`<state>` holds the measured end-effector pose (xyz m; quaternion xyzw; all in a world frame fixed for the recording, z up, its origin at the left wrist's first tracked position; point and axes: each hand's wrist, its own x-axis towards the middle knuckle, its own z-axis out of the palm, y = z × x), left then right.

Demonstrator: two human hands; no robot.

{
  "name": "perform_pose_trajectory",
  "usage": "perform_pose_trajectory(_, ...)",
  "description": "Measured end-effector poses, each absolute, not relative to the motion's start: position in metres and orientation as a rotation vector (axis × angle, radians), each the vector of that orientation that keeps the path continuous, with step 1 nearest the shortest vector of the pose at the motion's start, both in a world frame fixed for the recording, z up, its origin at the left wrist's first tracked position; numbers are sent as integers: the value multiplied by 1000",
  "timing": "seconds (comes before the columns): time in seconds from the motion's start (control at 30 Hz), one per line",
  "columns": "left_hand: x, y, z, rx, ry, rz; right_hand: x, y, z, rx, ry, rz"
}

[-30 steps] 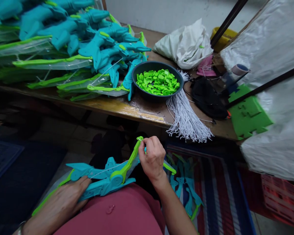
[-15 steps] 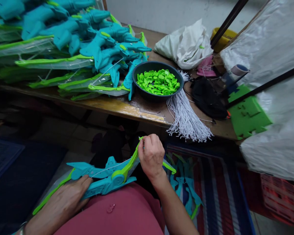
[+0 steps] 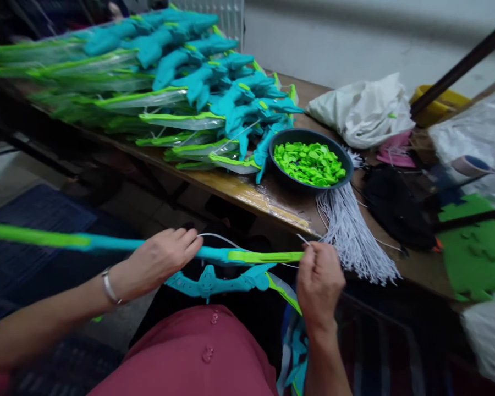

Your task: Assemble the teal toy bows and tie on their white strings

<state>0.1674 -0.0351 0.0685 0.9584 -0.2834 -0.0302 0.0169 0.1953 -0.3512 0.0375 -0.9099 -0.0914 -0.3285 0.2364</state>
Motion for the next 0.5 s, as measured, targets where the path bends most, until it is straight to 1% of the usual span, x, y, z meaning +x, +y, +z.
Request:
perform_pose_trajectory(0.13,206,-38,71,2871,-977,283,205,-373,60,-2546,-183,-1186)
perform_pose_trajectory(0.2,212,-32,64,2794,-901,541,209,-382,69,-2592,-184,-1257)
perform_pose_trajectory(0.27,210,-18,54,2649,-654,871,212,-392,76,-2649,-213,-1316)
perform_pose_trajectory(0.33,206,4,38,2442,-250,1170,213,-401,81,-2692,-268,-1370)
perform_pose_trajectory(0.37,204,15,27,2320,-17,1254,213,-405,83,-2708,-293,-1396)
perform_pose_trajectory(0.4,204,27,16,2177,210,1260,213,-409,83,-2724,-308,-1406)
perform_pose_trajectory(0.43,205,38,3,2016,406,1187,214,-412,83,-2734,-323,-1411)
perform_pose_trajectory(0.5,212,54,-24,1659,672,928,215,-418,82,-2735,-367,-1410)
